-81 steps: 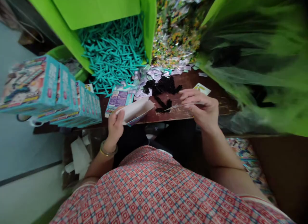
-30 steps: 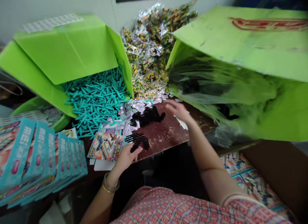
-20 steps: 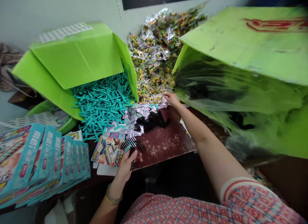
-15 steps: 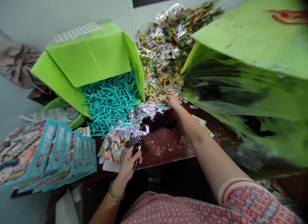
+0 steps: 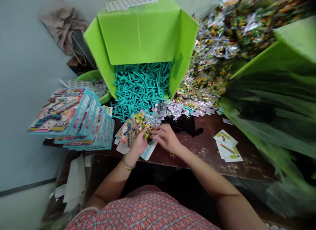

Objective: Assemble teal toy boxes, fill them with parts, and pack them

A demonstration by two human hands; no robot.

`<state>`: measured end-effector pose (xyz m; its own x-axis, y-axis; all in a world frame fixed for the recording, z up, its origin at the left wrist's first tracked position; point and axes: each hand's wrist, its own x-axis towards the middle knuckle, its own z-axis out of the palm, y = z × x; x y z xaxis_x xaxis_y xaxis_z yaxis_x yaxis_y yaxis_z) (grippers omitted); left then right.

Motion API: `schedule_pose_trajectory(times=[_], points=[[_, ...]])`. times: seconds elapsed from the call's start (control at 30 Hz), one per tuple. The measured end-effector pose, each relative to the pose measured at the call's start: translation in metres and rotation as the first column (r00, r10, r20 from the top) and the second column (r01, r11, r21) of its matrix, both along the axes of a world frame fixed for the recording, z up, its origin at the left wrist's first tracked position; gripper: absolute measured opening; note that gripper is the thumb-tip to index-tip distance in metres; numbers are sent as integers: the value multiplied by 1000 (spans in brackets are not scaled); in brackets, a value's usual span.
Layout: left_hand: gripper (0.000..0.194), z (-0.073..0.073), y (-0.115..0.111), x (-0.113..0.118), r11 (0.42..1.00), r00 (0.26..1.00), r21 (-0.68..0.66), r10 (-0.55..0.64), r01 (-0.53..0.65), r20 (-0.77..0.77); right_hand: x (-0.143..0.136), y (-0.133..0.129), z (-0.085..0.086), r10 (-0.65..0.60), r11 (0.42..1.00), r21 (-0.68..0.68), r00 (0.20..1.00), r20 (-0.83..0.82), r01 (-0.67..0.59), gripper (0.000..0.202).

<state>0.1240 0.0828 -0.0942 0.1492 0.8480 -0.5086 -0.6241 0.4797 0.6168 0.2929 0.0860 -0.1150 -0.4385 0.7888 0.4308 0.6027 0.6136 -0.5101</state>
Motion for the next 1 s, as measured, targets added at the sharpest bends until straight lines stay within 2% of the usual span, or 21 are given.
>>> schedule_pose_trajectory(times=[0.03,0.1,0.2,0.3,0.37,0.43,0.5,0.57,0.63,0.67,0.73,0.8,0.87,0.93,1.0], points=[[34,1,1,-10,999,999,-12,38,-38,-18,-1,27,1,-28,998,-62,1000,-8,28,43],[33,1,-2,-29,998,997,-37,54,-56,-49,-3,88,3,-186,972,-136,980,72,194,41],[34,-1,-13,-48,999,995,-18,41,-43,-95,-22,163,5,-308,932,-141,936,171,333,38],[29,-4,-23,-58,1000,995,1,5,-5,-103,-47,200,4,-339,922,-131,923,183,364,38],[27,-5,-25,-63,1000,995,-10,-5,4,-95,-52,210,6,-357,914,-131,914,192,385,32],[30,-5,-26,-67,999,993,-8,52,-53,-107,-47,210,8,-382,901,-136,903,195,411,32],[31,-5,-25,-68,991,982,-7,128,-130,-140,-40,196,9,-417,887,-144,895,156,438,38],[29,-4,-23,-64,984,971,30,180,-177,-160,-40,160,7,-390,908,-144,919,53,393,42],[25,-4,-20,-53,977,967,107,200,-184,-158,-50,103,3,-272,959,-98,962,-37,267,39],[22,-4,-19,-46,970,963,149,214,-190,-166,-58,71,0,-207,977,-48,978,-26,205,36],[19,-5,-19,-32,964,955,202,213,-172,-207,-73,11,-4,-174,985,8,983,59,174,35],[24,-7,-21,-19,967,954,206,196,-150,-228,-79,-30,-5,-191,982,24,978,88,190,34],[28,-8,-26,-13,971,964,204,169,-128,-203,-71,-46,0,-219,976,12,976,-3,219,35],[33,-6,-33,-12,969,974,242,102,-51,-203,-50,-45,11,-274,962,-30,949,-155,273,42],[33,-3,-43,-16,933,949,314,-76,176,-306,-25,-39,27,-300,953,-127,919,-257,275,61]])
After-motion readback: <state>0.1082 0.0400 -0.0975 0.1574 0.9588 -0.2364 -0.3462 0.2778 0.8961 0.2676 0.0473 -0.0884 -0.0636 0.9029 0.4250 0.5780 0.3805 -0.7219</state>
